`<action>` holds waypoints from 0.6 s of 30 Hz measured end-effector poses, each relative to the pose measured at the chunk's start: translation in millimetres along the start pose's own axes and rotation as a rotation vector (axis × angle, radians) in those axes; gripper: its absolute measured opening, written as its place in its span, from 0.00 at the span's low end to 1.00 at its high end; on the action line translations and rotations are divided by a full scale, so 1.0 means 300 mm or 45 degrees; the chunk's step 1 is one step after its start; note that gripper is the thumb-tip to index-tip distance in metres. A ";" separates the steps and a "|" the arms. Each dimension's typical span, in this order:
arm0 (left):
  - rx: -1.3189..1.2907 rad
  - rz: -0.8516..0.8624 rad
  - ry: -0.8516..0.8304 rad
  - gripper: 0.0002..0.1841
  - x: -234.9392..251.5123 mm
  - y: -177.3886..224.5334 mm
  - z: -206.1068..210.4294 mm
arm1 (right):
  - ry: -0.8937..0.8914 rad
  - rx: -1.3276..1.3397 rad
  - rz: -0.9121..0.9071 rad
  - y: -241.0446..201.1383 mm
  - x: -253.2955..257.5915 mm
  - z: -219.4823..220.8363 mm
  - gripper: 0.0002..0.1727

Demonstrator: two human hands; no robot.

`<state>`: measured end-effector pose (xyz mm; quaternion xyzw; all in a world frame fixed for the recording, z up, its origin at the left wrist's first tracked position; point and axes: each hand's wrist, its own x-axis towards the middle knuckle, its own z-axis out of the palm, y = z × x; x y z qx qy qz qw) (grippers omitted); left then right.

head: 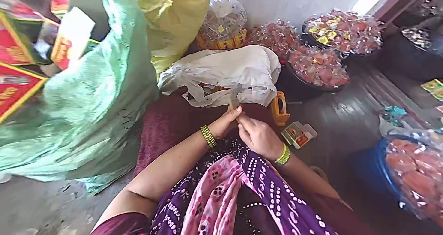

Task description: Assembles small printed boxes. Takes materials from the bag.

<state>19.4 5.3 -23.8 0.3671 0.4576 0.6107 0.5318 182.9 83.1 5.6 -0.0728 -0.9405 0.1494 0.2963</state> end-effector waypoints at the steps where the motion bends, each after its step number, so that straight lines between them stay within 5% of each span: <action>1: -0.081 0.056 0.017 0.50 -0.013 0.015 -0.002 | -0.048 0.118 -0.054 -0.011 0.020 0.021 0.24; 5: -0.346 0.223 -0.164 0.37 -0.047 0.069 -0.041 | -0.096 0.505 -0.013 0.018 0.096 0.023 0.38; 11: -0.227 0.149 -0.444 0.24 -0.086 0.091 -0.039 | 0.163 0.272 0.056 0.041 0.121 0.015 0.36; 16: -0.109 0.084 -0.536 0.44 -0.048 0.073 -0.051 | -0.314 0.135 -0.020 0.096 0.154 -0.090 0.33; 18: -0.045 0.072 -0.360 0.38 -0.044 0.092 -0.051 | -0.316 0.132 -0.044 0.116 0.154 -0.112 0.32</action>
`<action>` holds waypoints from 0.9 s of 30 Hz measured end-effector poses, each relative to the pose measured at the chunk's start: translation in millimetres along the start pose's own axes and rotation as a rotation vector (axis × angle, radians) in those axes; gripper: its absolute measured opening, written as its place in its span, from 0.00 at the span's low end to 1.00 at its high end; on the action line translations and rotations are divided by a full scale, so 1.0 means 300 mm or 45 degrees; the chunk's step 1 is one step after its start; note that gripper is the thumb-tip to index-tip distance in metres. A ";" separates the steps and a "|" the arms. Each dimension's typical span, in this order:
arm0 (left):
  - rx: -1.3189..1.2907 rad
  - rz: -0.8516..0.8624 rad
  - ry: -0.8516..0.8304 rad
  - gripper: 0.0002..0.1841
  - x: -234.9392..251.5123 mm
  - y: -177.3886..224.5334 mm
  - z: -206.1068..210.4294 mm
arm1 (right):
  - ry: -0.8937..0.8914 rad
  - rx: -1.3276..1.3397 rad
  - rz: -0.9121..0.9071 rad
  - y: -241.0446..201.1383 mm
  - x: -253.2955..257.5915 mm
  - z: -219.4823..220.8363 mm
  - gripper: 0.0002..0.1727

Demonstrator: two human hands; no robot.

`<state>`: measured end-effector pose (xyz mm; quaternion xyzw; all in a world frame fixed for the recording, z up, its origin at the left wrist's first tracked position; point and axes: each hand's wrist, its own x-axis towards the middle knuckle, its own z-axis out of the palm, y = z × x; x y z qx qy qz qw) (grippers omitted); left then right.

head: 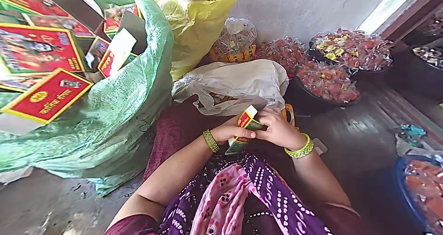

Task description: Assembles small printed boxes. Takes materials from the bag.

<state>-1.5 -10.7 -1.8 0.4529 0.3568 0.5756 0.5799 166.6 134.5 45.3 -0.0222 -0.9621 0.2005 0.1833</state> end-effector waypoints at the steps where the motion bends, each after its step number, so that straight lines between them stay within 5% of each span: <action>1: 0.048 0.002 0.130 0.32 0.001 0.013 0.003 | 0.092 0.021 0.020 0.001 -0.005 -0.005 0.29; 3: 0.089 0.041 0.329 0.27 0.002 0.034 -0.001 | 0.376 0.128 0.078 0.001 -0.016 0.006 0.27; 5: 0.033 0.118 0.434 0.25 0.004 0.036 -0.010 | 0.588 0.341 0.085 0.004 -0.022 0.038 0.40; 9: 0.032 0.290 0.536 0.31 0.011 0.008 0.000 | 0.662 0.986 0.113 -0.042 -0.030 0.132 0.43; 13: 0.354 0.475 0.621 0.43 0.037 -0.021 0.013 | 0.864 0.757 0.174 -0.049 -0.030 0.195 0.47; 16: 0.558 0.560 0.587 0.37 0.039 -0.046 0.021 | 0.829 0.611 0.164 -0.024 -0.032 0.203 0.44; 21: 0.531 0.689 0.469 0.34 0.030 -0.073 0.027 | 0.795 0.649 0.026 0.001 -0.033 0.186 0.24; 27: 0.651 0.657 0.384 0.28 0.029 -0.087 0.029 | 0.822 0.640 0.030 0.007 -0.041 0.175 0.25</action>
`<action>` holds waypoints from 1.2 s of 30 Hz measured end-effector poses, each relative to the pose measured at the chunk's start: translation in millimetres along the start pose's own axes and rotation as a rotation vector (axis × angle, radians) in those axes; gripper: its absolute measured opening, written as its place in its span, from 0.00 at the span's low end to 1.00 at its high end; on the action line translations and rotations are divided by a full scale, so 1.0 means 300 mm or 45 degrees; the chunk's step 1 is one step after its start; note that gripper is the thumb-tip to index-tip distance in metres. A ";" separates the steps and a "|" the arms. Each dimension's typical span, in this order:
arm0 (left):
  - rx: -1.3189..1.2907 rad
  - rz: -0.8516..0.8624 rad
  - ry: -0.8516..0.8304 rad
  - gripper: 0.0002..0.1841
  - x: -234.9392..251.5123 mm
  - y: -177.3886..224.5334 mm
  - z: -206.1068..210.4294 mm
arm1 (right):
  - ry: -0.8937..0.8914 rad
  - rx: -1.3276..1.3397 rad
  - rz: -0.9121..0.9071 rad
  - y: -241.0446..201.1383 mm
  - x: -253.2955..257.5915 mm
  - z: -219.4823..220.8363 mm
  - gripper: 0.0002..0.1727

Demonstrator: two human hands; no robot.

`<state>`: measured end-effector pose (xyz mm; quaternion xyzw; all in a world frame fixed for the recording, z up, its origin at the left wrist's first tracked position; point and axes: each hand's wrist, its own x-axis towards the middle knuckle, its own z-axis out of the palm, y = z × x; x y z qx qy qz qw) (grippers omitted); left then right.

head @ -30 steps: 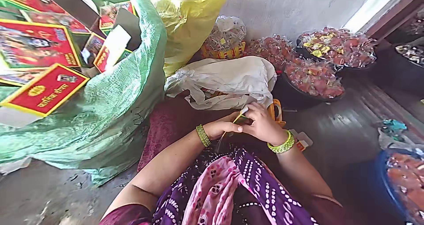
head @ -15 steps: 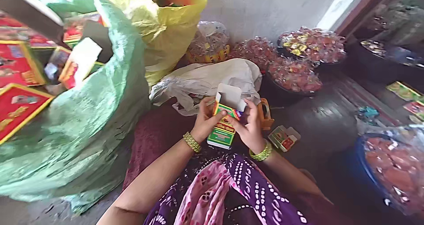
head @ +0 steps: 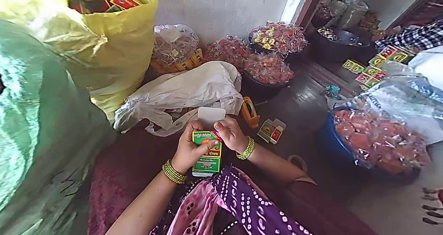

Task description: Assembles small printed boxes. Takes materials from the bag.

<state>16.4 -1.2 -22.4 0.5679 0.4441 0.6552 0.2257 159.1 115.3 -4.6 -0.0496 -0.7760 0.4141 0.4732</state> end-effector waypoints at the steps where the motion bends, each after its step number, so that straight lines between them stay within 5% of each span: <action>1: -0.005 -0.040 0.008 0.28 0.002 0.002 0.000 | 0.021 -0.006 0.024 -0.003 0.005 -0.005 0.20; 2: -0.012 -0.082 0.024 0.29 0.006 0.004 -0.002 | 0.036 0.008 0.025 -0.007 0.017 -0.010 0.16; 6: -0.085 -0.130 0.132 0.46 0.020 0.017 0.001 | -0.026 0.339 0.175 -0.044 0.047 -0.038 0.28; 8: -0.082 -0.125 0.149 0.51 0.022 0.019 0.002 | -0.073 0.296 0.192 -0.057 0.056 -0.042 0.18; 10: -0.022 -0.112 0.137 0.52 0.018 0.015 0.003 | -0.168 0.131 0.137 -0.056 0.062 -0.050 0.11; 14: 0.058 -0.086 0.074 0.54 0.016 0.013 -0.003 | -0.306 -0.078 0.019 -0.072 0.074 -0.069 0.13; 21: 0.079 -0.149 -0.011 0.56 0.006 0.026 -0.008 | -0.326 -0.061 -0.033 -0.065 0.084 -0.094 0.08; 26: 0.059 -0.214 0.047 0.55 0.004 0.014 -0.007 | -0.493 -0.172 0.042 -0.084 0.060 -0.094 0.14; 29: -0.019 -0.217 0.098 0.51 0.006 0.014 -0.002 | -0.386 -0.251 0.001 -0.081 0.023 -0.083 0.16; 33: -0.169 -0.239 0.094 0.37 0.002 0.011 0.004 | -0.212 -0.440 -0.224 -0.062 -0.048 -0.057 0.15; 36: -0.104 -0.223 0.024 0.23 0.001 -0.007 0.005 | -0.312 -0.236 -0.028 -0.037 -0.068 -0.116 0.21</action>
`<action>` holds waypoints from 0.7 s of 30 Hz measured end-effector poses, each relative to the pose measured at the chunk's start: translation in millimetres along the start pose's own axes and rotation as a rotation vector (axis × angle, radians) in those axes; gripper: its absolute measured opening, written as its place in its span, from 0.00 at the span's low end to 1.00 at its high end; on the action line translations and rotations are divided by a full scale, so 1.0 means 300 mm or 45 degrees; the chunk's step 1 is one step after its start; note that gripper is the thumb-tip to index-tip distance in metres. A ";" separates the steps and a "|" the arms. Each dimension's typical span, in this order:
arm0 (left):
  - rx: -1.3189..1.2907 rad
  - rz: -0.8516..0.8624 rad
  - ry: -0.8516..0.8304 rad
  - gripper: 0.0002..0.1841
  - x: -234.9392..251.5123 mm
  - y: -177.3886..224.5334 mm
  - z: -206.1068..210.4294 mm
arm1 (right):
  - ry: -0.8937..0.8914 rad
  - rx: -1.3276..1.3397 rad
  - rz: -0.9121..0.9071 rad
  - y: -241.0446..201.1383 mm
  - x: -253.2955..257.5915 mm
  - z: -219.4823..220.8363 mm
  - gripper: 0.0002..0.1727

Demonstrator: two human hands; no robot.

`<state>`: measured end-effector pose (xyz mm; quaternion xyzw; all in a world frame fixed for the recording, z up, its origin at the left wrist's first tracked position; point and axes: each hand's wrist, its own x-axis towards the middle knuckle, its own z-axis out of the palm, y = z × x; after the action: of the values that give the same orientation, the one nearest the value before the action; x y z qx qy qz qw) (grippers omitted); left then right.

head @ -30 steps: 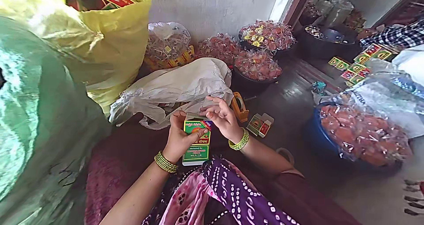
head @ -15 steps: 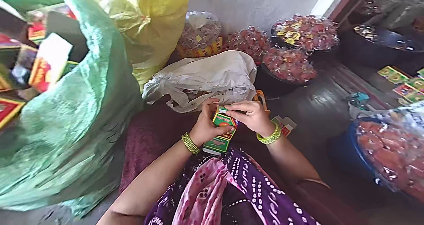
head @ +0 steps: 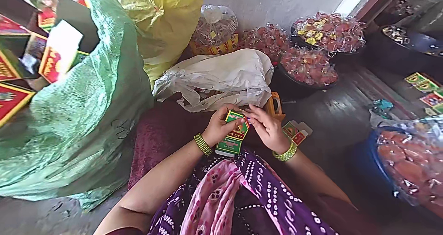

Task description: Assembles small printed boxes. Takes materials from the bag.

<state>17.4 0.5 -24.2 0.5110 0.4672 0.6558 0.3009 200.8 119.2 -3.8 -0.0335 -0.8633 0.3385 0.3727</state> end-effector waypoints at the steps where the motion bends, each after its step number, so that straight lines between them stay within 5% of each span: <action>1: 0.030 -0.016 -0.008 0.20 0.002 0.001 -0.001 | 0.005 0.062 0.099 0.021 -0.009 -0.035 0.23; 6: 0.066 -0.177 0.125 0.15 0.012 0.033 -0.022 | 0.413 -0.277 0.988 0.276 -0.124 -0.338 0.17; 9: 0.126 -0.233 0.197 0.15 0.016 0.050 -0.023 | 0.360 -0.540 1.459 0.455 -0.238 -0.479 0.16; 15: 0.158 -0.221 0.184 0.14 0.025 0.011 -0.004 | 0.187 -0.273 1.616 0.729 -0.321 -0.418 0.26; 21: 0.169 -0.250 0.206 0.14 0.025 0.007 -0.010 | 0.068 -0.331 1.621 0.819 -0.213 -0.343 0.25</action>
<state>12.5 5.4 -19.3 0.4270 0.5801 0.6300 0.2905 267.5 345.9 -142.4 -0.5920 -0.6989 0.3849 0.1135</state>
